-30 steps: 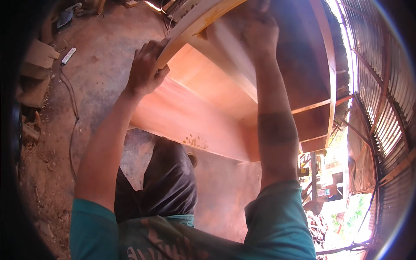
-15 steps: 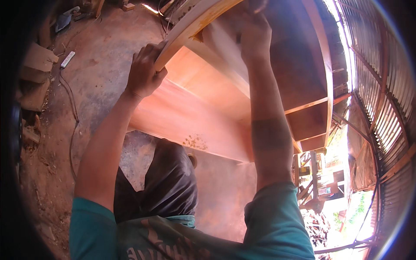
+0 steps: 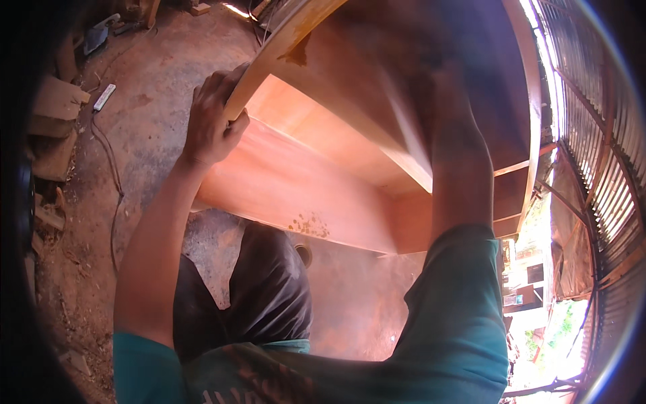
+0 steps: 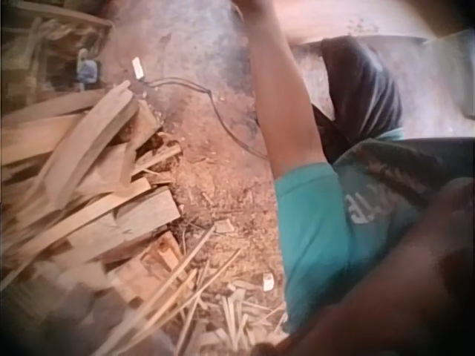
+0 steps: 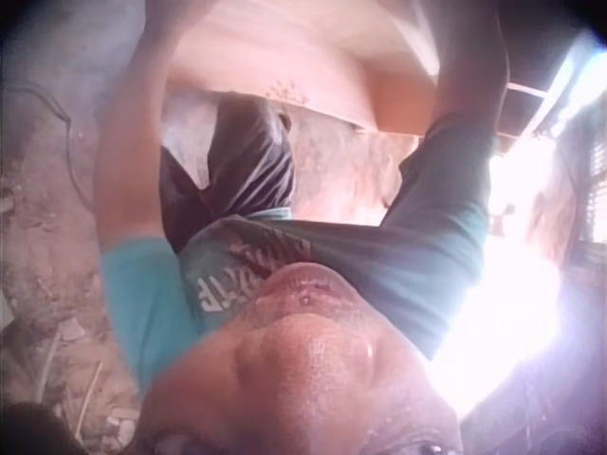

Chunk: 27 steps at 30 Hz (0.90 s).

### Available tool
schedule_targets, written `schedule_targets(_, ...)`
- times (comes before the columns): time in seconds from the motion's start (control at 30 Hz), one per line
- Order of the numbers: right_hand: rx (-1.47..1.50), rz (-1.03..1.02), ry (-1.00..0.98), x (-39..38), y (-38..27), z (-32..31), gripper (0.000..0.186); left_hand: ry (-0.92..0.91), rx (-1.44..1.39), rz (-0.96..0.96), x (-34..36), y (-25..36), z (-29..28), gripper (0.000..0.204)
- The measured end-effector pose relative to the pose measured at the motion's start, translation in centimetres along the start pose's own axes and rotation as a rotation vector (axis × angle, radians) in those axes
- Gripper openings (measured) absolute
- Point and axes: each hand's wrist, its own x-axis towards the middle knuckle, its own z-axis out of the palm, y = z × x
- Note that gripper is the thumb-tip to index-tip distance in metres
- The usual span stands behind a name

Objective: The person applies a liquid stain to the interior surfaces of a wooden shelf unit using a wide paintbrush, dipping the brush into a small container repeatedly.

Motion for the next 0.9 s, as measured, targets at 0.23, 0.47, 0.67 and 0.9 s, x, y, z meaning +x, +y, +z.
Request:
schedule_targets(0.23, 0.378, 0.424, 0.537, 2.5, -0.9, 1.2, 0.033, 0.019, -0.025, 0.013, 0.0, -0.5, -0.3, 0.065)
schedule_targets(0.47, 0.306, -0.267, -0.216, -1.7, -0.5, 2.4, 0.026, -0.012, -0.079, -0.042, 0.7, 0.7, 0.9, 0.066)
schedule_targets(0.67, 0.488, 0.080, 0.172, -7.4, -9.2, 0.9, 0.019, -0.022, -0.095, -0.009, 0.7, 1.0, 1.1, 0.068)
schedule_targets(0.9, 0.078, 0.072, 0.194, -5.1, -9.2, 8.0, 0.024, -0.058, -0.050, -0.025, 0.5, 0.6, -0.5, 0.069)
